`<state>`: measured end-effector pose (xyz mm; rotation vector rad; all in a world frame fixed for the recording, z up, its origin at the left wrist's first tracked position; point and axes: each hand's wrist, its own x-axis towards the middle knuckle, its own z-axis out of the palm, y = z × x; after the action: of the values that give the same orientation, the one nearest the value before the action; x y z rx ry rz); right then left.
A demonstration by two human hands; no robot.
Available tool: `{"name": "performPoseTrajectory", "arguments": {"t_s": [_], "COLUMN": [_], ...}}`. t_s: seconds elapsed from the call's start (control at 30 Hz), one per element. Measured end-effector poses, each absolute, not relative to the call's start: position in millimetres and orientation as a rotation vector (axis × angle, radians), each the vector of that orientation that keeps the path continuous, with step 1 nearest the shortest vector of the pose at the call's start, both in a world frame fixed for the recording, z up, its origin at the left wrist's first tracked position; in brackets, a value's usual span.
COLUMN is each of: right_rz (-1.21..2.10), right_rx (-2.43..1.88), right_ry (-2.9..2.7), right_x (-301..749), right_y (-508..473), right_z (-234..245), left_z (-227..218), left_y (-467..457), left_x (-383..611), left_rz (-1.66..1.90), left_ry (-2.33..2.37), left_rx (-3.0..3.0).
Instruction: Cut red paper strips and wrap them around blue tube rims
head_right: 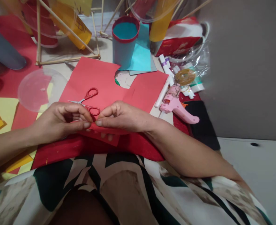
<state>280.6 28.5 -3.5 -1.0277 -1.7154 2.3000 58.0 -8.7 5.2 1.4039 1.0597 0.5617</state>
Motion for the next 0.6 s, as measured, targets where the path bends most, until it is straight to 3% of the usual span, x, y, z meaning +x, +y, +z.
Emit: {"name": "performPoseTrajectory", "arguments": {"t_s": [0.3, 0.6], "right_rz": [1.744, 1.464], "right_rx": [-0.950, -0.725], "right_ry": [-2.187, -2.402], "right_x": [279.9, 282.5], "right_y": [22.2, 20.3], "right_z": [-4.9, -8.2], "left_z": [5.7, 0.3], "left_y": [-0.8, 1.3], "left_x": [54.3, 51.4], "left_rz": [0.335, 0.159], "left_ry": [1.013, 0.930], "left_rx": [1.211, 1.256]}}
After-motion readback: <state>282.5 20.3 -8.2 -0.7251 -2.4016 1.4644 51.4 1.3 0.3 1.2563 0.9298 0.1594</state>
